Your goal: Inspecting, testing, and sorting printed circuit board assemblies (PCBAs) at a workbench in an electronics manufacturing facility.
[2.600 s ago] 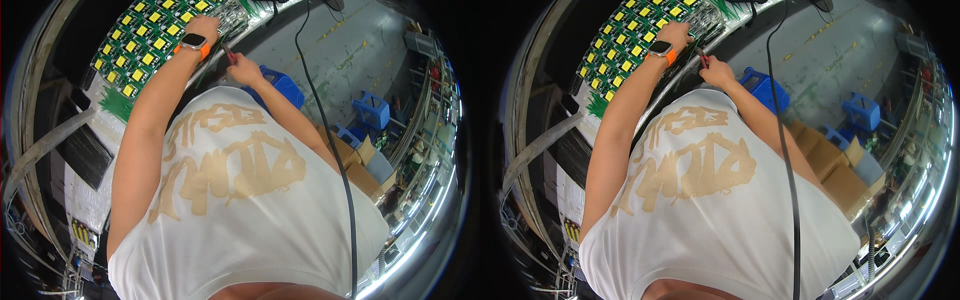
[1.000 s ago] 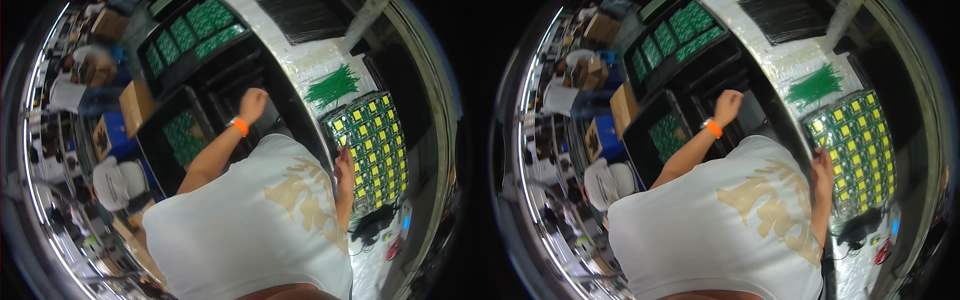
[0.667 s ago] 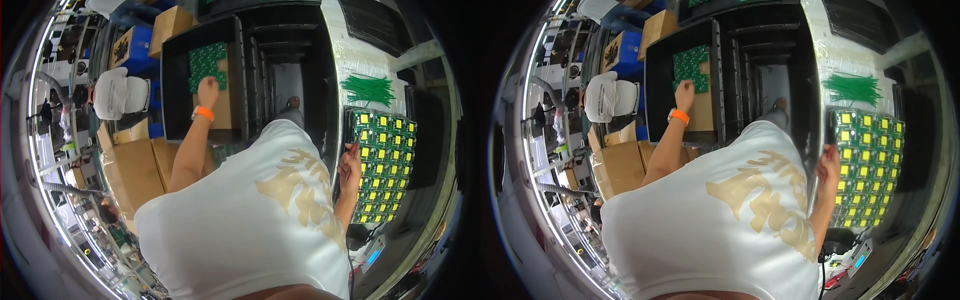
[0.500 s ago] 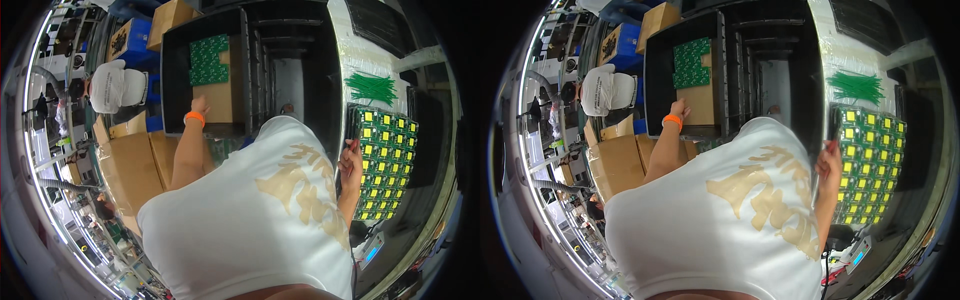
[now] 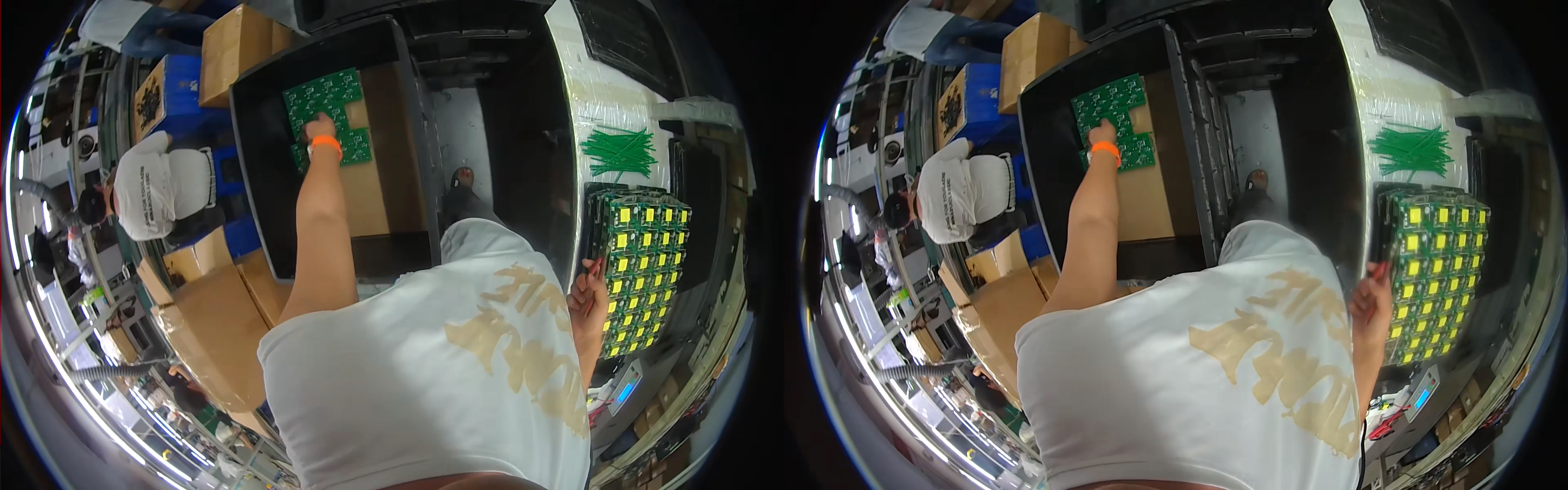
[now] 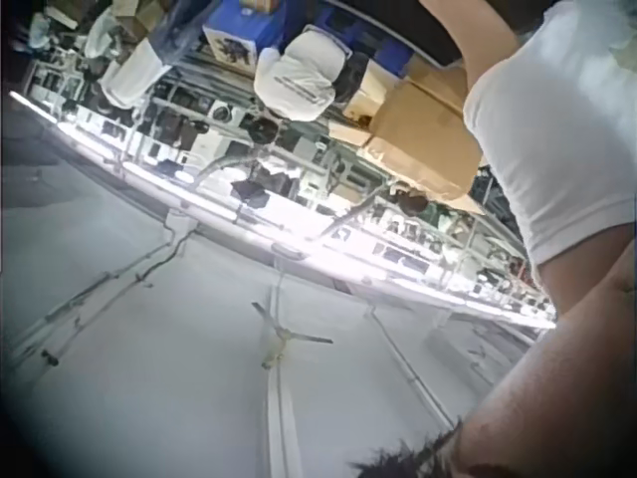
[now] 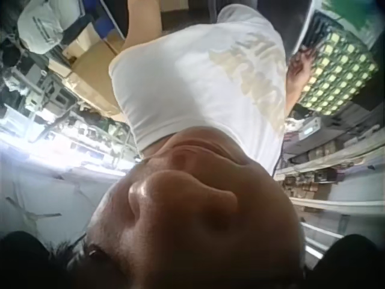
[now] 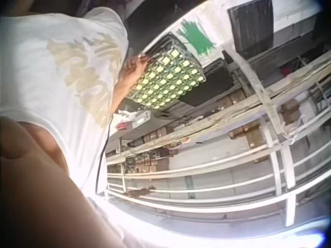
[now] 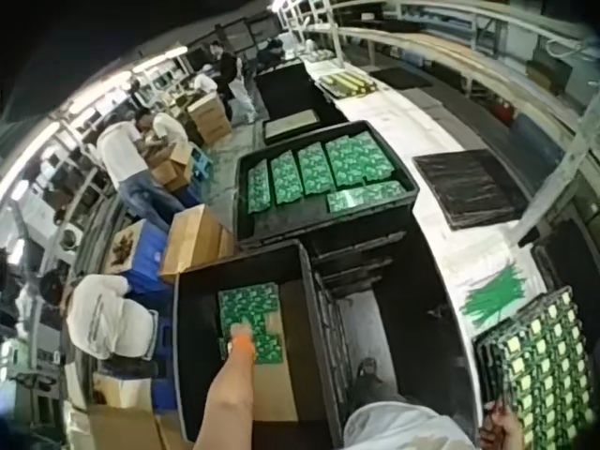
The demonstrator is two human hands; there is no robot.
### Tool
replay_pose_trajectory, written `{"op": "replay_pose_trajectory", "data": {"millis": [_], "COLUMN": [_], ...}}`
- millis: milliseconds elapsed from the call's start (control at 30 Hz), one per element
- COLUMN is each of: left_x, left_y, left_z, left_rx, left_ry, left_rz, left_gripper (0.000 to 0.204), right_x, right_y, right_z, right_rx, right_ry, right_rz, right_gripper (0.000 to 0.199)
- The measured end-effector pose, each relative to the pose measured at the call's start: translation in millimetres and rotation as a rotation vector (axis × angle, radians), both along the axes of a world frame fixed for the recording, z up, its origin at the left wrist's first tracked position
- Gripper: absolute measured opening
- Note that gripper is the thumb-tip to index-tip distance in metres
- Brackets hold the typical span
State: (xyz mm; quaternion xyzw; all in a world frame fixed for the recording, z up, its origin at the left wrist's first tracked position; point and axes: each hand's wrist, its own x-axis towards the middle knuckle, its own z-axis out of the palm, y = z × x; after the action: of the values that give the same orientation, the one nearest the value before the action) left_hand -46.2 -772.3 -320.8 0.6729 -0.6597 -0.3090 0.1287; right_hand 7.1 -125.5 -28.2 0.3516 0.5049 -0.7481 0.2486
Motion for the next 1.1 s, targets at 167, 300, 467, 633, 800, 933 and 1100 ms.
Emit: {"op": "replay_pose_trajectory", "data": {"millis": [167, 300, 467, 633, 800, 933, 1100], "left_x": [-39, -47, -45, -5, 45, 84, 129], "left_y": [-10, -17, -33, -10, 28, 42, 102], "left_z": [-37, -46, -41, -10, 64, 122, 212], "left_rx": [0.105, 0.183, 0.234, 0.234, 0.243, 0.219, 0.41], "left_ry": [0.109, 0.217, 0.345, 0.511, 0.722, 0.907, 1.071], "left_rz": [-0.06, -0.066, -0.011, 0.071, 0.091, 0.132, -0.366], "left_gripper": [0.055, 0.049, 0.041, 0.033, 0.026, 0.02, 0.02], "right_x": [7, 15, 10, 7, 4, 0, 0], "right_y": [-15, -24, -27, -32, -30, -22, -5], "right_z": [0, 4, 4, 12, 17, 21, 18], "right_rx": [0.087, 0.128, 0.098, 0.121, 0.228, 0.123, -0.169], "right_ry": [-0.064, -0.128, -0.134, -0.074, 0.021, 0.091, 0.191], "right_rz": [-0.014, -0.005, 0.043, 0.128, 0.319, 0.347, 0.367], "right_gripper": [0.039, 0.039, 0.042, 0.042, 0.04, 0.044, 0.047]}}
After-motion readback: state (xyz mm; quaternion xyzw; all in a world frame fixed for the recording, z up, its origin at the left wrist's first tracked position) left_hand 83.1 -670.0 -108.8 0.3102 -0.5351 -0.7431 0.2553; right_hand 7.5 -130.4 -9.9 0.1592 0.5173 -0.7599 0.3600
